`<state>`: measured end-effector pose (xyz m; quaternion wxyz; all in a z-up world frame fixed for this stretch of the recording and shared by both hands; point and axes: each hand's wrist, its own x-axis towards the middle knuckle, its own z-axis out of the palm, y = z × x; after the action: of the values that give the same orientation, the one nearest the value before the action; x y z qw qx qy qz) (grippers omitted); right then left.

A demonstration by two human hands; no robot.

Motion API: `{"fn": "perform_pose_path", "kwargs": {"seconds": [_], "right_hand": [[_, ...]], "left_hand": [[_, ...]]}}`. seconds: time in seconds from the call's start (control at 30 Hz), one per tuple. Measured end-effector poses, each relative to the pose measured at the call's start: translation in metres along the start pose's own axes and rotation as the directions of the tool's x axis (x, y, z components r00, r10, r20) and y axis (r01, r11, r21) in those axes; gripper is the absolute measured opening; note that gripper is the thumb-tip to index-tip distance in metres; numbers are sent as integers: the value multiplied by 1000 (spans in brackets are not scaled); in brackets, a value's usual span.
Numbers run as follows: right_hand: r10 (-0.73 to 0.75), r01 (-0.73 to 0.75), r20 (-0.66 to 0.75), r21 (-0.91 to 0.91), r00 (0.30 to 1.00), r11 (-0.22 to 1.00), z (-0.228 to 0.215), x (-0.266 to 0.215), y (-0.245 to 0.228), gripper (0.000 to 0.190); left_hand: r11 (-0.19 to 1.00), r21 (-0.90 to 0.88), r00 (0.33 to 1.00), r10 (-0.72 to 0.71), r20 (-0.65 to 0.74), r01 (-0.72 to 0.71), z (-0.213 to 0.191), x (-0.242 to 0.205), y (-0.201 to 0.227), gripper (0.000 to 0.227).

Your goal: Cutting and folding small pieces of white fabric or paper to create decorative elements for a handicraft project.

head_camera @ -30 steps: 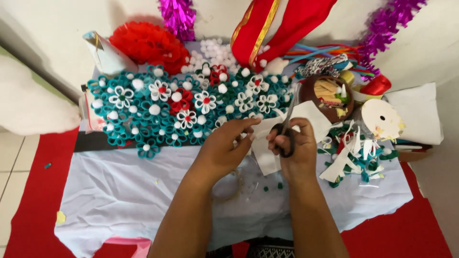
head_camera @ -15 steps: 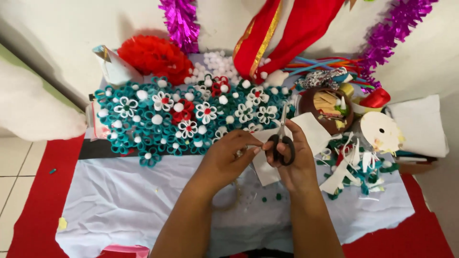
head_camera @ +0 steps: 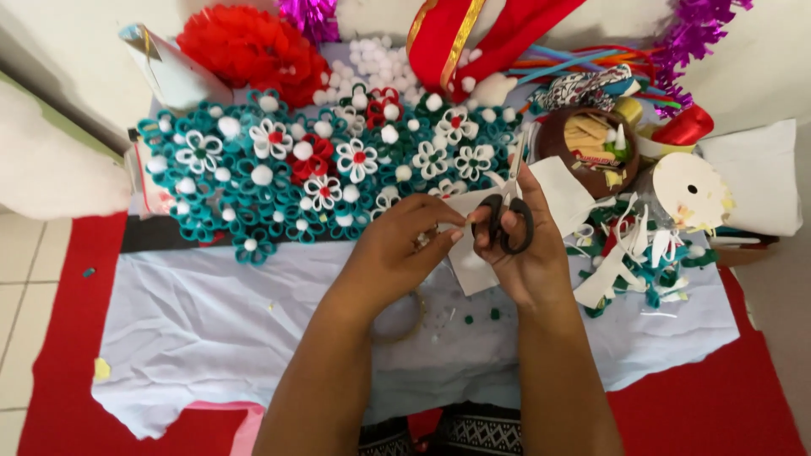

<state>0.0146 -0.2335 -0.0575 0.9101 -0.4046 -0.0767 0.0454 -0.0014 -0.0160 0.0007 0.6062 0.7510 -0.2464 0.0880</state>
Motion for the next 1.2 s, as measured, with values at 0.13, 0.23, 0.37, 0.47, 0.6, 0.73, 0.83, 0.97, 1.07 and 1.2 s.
{"fn": "perform_pose_path", "kwargs": {"seconds": [0.13, 0.23, 0.37, 0.47, 0.6, 0.73, 0.83, 0.97, 1.07, 1.2], "right_hand": [[29, -29, 15, 24, 999, 999, 2, -1, -3, 80], [36, -37, 21, 27, 999, 999, 4, -1, -4, 83], [41, -41, 10, 2, 999, 999, 7, -1, -3, 85], [9, -11, -40, -71, 999, 997, 6, -1, -1, 84], [-107, 86, -49, -315, 993, 945, -5, 2, 4, 76], [-182, 162, 13, -526, 983, 835, -21, 2, -2, 59], [-132, 170, 108, -597, 985, 784, -21, -6, -14, 55], [36, 73, 126, -757, 991, 649, -11, -19, -43, 56], [103, 45, 124, -826, 987, 562, -11, -22, -53, 49], [172, 22, 150, -813, 974, 582, -29, -19, -44, 43]], "left_hand": [[1000, -1, 1000, -26, 9, 26, 2, 1, -3, 16], [1000, -15, 1000, -25, 9, 25, 5, 0, -6, 15], [1000, 12, 1000, -7, -4, 7, 8, 0, -12, 12], [999, 35, 1000, -12, 16, 12, 7, -1, -14, 10], [998, 52, 999, -34, 18, 33, 7, -1, -14, 8], [998, 31, 998, -61, 5, 61, 2, 0, -18, 6], [991, -43, 989, -130, -72, 128, -3, 1, -18, 9], [984, -48, 980, -176, -96, 173, -12, 2, -9, 13], [982, -15, 979, -188, -73, 188, -12, 0, -9, 14], [975, 3, 975, -220, -1, 220, -11, -1, -11, 14]]}}
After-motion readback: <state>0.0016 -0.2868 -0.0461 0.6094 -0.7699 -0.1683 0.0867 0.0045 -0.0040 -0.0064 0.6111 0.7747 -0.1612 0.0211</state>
